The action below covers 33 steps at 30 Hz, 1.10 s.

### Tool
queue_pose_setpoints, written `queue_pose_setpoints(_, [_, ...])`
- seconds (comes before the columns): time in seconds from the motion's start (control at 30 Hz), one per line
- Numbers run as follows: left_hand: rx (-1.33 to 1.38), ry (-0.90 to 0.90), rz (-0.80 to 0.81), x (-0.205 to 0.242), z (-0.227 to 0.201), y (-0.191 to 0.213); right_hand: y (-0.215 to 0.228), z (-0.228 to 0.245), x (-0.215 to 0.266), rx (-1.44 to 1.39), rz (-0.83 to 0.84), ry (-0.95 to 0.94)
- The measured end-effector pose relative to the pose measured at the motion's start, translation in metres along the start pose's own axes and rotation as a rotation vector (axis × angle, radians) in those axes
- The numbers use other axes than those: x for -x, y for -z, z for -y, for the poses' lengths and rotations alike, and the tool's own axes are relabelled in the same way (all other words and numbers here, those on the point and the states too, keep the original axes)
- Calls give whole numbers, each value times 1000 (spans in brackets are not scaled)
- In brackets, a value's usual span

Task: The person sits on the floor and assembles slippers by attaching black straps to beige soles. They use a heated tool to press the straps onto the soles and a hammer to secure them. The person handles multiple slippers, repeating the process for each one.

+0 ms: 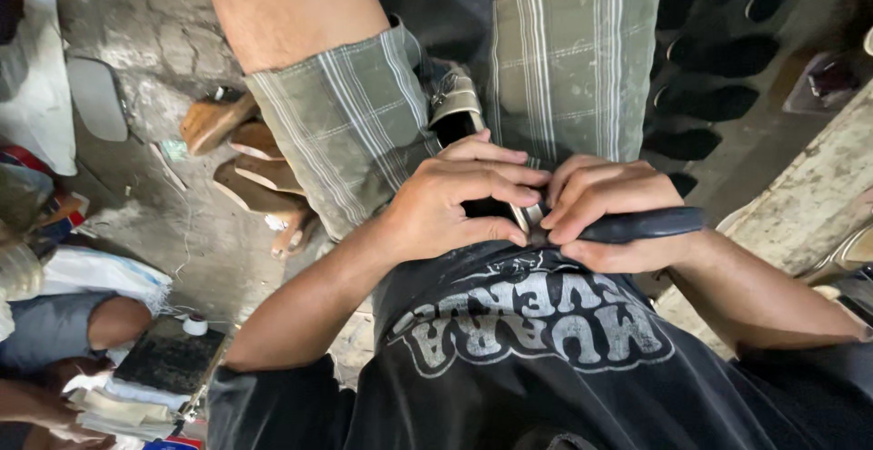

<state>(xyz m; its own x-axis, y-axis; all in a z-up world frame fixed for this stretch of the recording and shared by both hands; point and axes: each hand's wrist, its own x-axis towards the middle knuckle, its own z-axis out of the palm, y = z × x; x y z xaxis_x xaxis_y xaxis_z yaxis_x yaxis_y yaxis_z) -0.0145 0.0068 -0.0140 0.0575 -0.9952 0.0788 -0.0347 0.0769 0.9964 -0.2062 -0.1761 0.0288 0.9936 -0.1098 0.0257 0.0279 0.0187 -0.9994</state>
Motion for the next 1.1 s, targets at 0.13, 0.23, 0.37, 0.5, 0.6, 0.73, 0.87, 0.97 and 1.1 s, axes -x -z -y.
queue_pose_setpoints(0.13, [-40,30,30,4,4,-4,-7,-8,12,-53,-26,-102])
queue_pose_setpoints(0.23, [-72,97,39,5,3,-11,-8,-13,19,-56,-3,-111])
queue_pose_setpoints(0.37, [-78,138,69,1,1,-12,-4,-12,22,-106,23,-188])
queue_pose_setpoints(0.5, [-108,120,69,-6,-1,-9,-2,-9,13,-104,-5,-315])
queue_pose_setpoints(0.6, [-173,142,114,-12,-7,-10,1,-3,10,-49,40,-331])
queue_pose_setpoints(0.73, [-314,-22,-21,-29,-26,12,26,18,3,89,-11,-230])
queue_pose_setpoints(0.87, [-389,-45,-312,-42,-72,73,12,25,-3,579,-43,-267])
queue_pose_setpoints(0.97, [-173,-189,-436,-57,-125,97,18,19,0,764,95,-150])
queue_pose_setpoints(1.1, [-776,-242,-266,-99,-170,75,42,22,-6,889,-261,-17])
